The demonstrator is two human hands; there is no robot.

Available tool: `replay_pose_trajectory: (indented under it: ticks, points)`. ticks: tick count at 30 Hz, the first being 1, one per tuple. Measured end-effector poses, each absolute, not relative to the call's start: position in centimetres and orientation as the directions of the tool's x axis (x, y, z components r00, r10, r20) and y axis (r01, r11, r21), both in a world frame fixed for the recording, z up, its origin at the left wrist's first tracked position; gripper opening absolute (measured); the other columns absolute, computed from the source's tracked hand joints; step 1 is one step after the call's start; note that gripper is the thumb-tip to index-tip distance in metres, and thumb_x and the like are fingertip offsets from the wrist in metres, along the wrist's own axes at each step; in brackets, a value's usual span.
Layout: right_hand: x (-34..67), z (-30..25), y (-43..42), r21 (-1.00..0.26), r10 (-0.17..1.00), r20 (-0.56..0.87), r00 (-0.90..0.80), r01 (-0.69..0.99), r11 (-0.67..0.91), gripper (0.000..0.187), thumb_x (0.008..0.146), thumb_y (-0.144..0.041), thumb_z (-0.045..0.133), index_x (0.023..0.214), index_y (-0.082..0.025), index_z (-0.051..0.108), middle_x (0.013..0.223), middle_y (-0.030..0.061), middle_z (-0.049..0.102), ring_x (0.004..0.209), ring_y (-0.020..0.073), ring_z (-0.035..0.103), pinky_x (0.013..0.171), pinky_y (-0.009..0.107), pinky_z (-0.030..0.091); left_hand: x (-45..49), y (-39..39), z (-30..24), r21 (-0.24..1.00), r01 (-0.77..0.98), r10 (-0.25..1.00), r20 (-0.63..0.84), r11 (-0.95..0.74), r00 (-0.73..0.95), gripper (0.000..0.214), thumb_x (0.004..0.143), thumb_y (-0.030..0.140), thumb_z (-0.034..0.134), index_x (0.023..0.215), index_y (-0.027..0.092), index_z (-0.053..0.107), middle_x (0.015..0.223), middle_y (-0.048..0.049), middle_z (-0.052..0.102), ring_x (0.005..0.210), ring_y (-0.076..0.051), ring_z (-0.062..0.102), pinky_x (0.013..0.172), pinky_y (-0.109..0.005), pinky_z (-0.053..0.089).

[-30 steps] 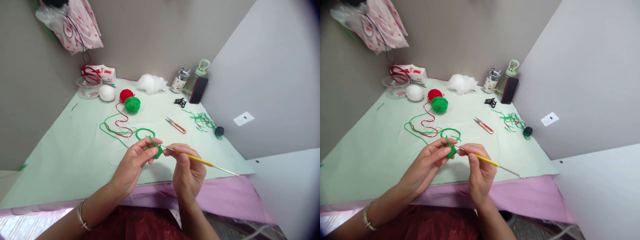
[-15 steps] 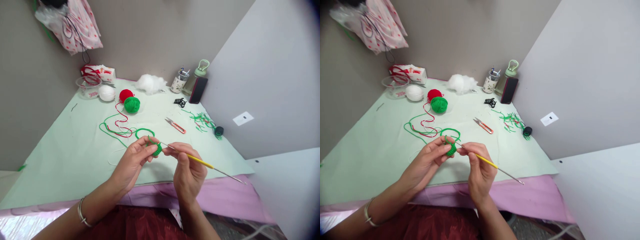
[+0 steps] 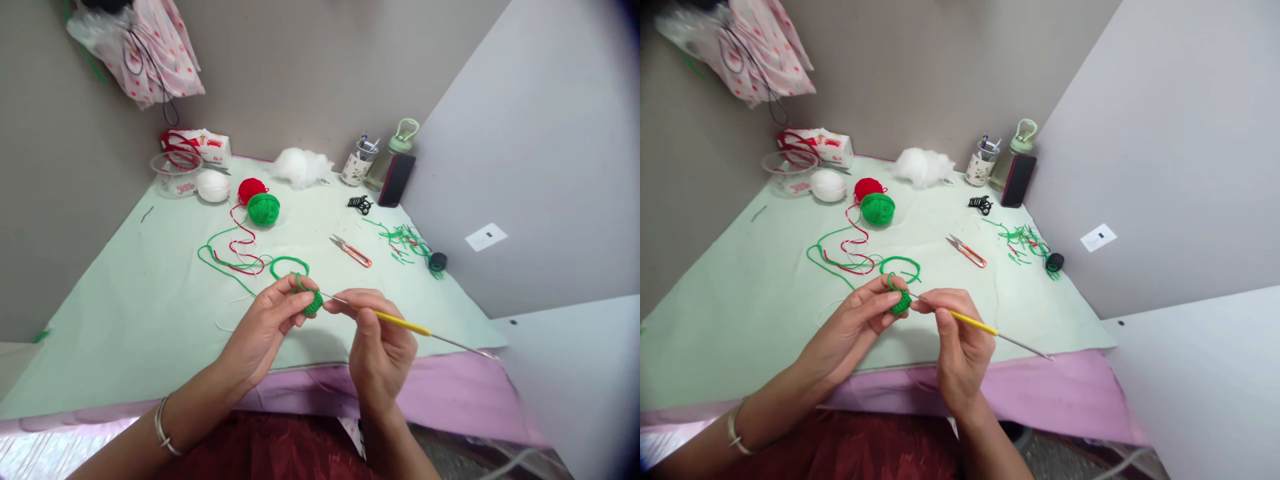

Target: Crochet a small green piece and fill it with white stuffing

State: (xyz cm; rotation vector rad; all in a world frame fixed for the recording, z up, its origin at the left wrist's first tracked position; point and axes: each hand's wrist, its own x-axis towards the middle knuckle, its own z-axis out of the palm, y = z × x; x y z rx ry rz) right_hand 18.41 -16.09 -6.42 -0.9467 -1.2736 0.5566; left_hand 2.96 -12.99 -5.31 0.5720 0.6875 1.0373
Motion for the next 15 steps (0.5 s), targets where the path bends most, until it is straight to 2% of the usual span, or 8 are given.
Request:
replay_pose_trajectory:
  ticks: [8, 15]
  points:
    - [18.24, -6.41, -15.95, -0.826, 0.791, 0.564, 0.239, 0.144, 0.545, 0.021, 0.106, -0.02, 0.058, 0.106, -0.026, 0.078, 0.092, 0.0025, 0.078, 0.083, 0.0197, 0.076, 0.075, 0.038, 0.063, 3.05, -13.1, -4.78, 0.772, -0.529, 0.929, -0.22, 0.352, 0.297, 0.012, 0.083, 0.027, 0.085, 0.089, 0.02, 0.077, 0.081, 0.0008, 0.062, 0.078, -0.013, 0.053, 0.068, -0.025, 0.04]
    - [18.09, -5.95, -16.16, -0.77, 0.747, 0.633, 0.205, 0.271, 0.578, 0.025, 0.105, -0.014, 0.056, 0.106, -0.026, 0.077, 0.092, 0.0029, 0.078, 0.086, 0.02, 0.074, 0.074, 0.037, 0.061, 3.1, -13.23, -5.31, 0.862, -0.448, 0.966, -0.161, 0.238, 0.202, 0.009, 0.085, 0.027, 0.083, 0.088, 0.022, 0.076, 0.083, 0.0014, 0.061, 0.074, -0.013, 0.049, 0.067, -0.028, 0.038]
